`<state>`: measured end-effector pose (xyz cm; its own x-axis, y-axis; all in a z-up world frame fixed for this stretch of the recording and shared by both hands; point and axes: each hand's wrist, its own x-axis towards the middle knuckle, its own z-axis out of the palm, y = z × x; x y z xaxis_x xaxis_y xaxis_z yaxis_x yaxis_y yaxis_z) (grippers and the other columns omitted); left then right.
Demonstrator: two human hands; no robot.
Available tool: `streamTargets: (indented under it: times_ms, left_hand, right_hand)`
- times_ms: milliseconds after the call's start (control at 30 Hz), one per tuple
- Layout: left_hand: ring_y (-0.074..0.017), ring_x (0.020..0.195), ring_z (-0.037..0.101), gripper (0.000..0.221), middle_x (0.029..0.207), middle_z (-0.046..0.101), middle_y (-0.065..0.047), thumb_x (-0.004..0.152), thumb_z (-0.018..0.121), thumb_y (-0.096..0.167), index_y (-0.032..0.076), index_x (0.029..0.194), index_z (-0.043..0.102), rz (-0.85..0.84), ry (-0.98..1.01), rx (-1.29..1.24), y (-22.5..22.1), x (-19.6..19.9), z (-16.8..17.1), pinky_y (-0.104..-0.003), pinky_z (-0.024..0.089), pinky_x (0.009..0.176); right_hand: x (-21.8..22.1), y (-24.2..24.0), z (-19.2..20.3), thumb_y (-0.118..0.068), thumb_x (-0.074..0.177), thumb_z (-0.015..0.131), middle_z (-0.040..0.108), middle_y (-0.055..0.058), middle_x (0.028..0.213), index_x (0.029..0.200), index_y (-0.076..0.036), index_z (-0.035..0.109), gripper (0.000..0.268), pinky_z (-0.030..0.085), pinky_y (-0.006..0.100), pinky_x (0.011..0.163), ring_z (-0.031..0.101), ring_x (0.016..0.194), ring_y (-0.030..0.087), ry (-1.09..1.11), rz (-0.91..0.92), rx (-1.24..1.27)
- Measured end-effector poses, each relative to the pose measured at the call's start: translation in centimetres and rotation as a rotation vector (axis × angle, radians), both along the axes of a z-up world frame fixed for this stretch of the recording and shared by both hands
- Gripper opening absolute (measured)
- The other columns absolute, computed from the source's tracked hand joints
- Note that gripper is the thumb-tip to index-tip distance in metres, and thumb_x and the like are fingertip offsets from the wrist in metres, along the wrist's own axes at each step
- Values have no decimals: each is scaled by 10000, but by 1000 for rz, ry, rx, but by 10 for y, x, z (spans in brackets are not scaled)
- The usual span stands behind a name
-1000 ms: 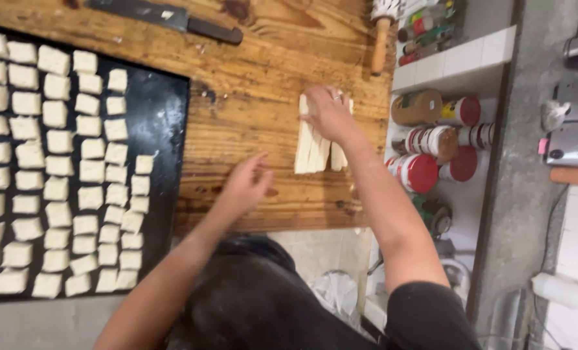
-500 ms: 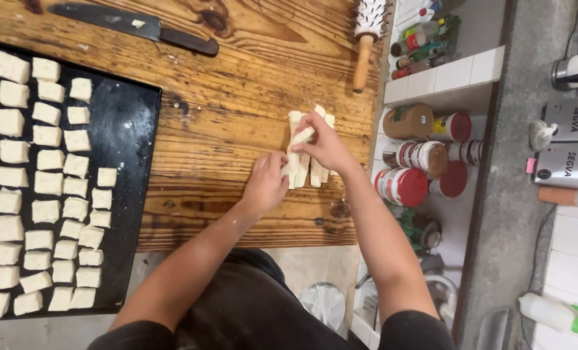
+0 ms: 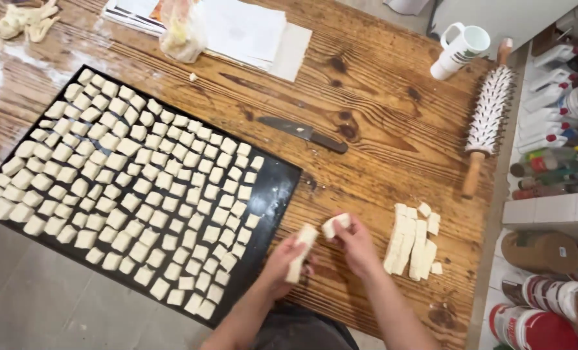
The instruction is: Placing small pieces of dough onto a baking tray in organized rows
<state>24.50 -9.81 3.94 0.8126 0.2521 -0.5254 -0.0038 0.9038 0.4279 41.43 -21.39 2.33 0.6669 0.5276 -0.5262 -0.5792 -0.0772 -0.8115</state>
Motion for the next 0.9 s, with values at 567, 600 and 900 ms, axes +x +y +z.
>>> streamTargets:
  times_ms: [567, 600, 900]
  left_hand:
    - [-451, 1019, 717, 630, 1148, 676, -267, 886, 653, -134, 65, 1452, 456, 403, 310, 70, 118, -113, 13, -597, 605, 892]
    - [-470, 1063, 706, 592, 1181, 671, -296, 918, 646, -98, 67, 1453, 455, 389, 302, 74, 124, -113, 10, -621, 589, 921]
    - [-444, 1286, 601, 500, 1412, 573, -293, 1033, 500, 174, 87, 1511, 384, 287, 178, -89, 158, -88, 32, -645, 487, 1055]
  right_hand:
    - [-66, 166, 11, -126, 905, 808, 724, 109, 965, 1188, -46, 642, 338, 604, 266, 660, 702, 756, 162, -585, 339, -202]
    - [-63, 174, 12, -171, 883, 834, 755, 129, 992, 1125, -75, 707, 289, 623, 285, 667, 753, 781, 198, -646, 404, -281]
    - [-96, 185, 30, -223, 1020, 650, 615, 49, 971, 1144, -164, 722, 155, 602, 350, 746, 705, 850, 263, -1145, 373, -347]
